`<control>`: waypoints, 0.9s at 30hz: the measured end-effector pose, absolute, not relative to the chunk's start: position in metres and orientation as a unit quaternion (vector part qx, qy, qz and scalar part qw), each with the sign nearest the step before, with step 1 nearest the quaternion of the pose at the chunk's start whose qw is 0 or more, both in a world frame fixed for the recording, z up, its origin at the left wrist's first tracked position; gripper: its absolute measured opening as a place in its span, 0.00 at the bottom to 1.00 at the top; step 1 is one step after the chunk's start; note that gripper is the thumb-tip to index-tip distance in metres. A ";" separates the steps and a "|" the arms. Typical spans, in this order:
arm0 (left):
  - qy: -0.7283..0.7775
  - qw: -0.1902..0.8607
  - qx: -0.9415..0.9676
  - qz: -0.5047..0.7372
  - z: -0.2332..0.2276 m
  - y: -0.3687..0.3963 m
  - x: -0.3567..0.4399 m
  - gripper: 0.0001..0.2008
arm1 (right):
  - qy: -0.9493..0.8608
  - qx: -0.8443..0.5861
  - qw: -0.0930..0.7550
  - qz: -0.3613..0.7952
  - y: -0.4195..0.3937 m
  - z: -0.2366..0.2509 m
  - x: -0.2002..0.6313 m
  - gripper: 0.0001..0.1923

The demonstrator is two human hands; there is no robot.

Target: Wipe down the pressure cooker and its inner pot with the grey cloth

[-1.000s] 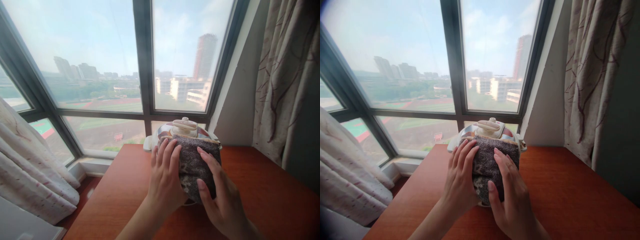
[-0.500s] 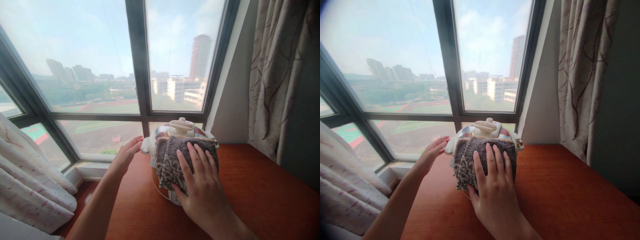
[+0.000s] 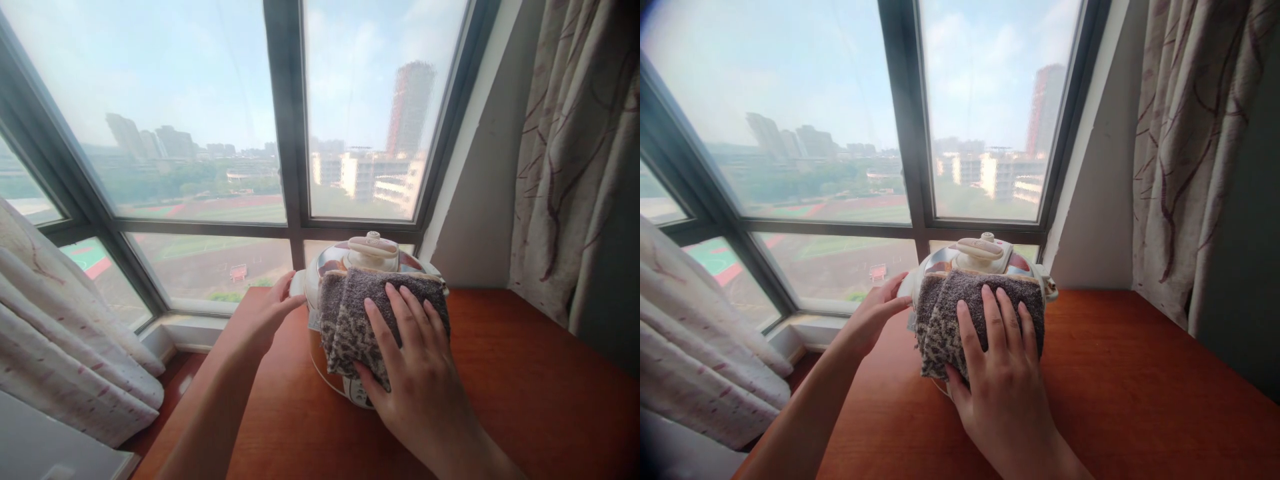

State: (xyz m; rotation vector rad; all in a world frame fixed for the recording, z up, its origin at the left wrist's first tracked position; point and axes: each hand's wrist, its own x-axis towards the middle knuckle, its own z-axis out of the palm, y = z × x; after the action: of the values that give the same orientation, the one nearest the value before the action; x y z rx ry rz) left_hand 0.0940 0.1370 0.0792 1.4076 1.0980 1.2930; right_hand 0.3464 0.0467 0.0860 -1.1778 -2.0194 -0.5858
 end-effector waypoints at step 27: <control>0.469 0.403 0.521 0.588 0.075 0.146 0.114 0.31 | -0.857 -0.444 0.243 -0.100 0.119 0.179 0.262 0.11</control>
State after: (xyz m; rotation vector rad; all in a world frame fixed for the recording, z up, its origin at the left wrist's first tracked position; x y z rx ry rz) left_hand 0.1141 0.1460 0.0751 1.3171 1.1843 1.4856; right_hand 0.2621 0.1193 0.1792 -1.2146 -2.3409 -0.2719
